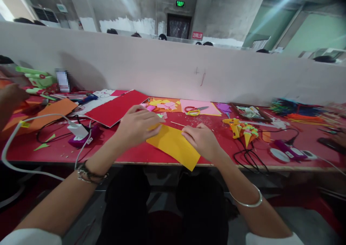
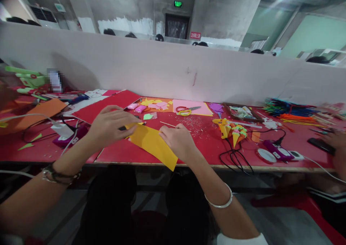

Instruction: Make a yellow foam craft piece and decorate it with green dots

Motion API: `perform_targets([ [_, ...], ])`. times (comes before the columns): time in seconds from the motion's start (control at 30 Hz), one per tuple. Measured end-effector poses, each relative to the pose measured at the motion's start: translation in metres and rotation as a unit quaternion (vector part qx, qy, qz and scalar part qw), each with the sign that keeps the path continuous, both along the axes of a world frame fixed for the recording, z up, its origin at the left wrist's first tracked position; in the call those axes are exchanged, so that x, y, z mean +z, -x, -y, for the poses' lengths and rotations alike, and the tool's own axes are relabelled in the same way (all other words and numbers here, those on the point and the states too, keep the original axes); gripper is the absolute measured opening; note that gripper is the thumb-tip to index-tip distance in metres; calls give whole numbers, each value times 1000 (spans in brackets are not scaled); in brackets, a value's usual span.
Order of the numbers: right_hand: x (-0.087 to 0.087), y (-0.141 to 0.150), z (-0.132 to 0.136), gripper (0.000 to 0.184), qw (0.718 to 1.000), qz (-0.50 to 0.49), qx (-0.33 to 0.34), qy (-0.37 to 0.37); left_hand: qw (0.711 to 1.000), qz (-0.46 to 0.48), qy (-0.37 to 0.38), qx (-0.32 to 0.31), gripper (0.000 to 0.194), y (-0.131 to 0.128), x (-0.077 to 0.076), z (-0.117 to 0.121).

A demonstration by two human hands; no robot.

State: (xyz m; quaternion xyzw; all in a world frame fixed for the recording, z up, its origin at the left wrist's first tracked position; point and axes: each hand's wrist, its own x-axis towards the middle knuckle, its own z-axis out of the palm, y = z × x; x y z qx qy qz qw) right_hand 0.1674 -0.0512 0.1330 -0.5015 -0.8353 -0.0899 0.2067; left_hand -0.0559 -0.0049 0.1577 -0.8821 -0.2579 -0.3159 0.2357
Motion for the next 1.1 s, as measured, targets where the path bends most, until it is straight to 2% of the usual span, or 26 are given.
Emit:
perform_targets([
  [0.1,3,8,2,26,999,-25,20,21,998,-40,-16,-54,17,-22,-1,8],
  [0.2,4,9,4,26,995,-71,53,44,996,-33,-58,-54,16,-35,-4,13],
  [0.3,4,7,6,24,991,-102,74,51,996,-23,-68,-49,16,-40,-6,12],
  [0.47,3,6,8,24,983,-140,83,80,994,-59,-56,-72,19,-41,-13,7],
  [0.57,5,7,10,23,979,-153,97,93,993,-36,-69,-88,21,-41,-18,6],
  [0.83,5,4,11,23,980,-150,88,99,991,-63,-89,-74,21,-32,-19,4],
  [1.1,9,-10,14,24,972,-186,90,113,986,-106,-126,-14,17,6,-16,-4],
])
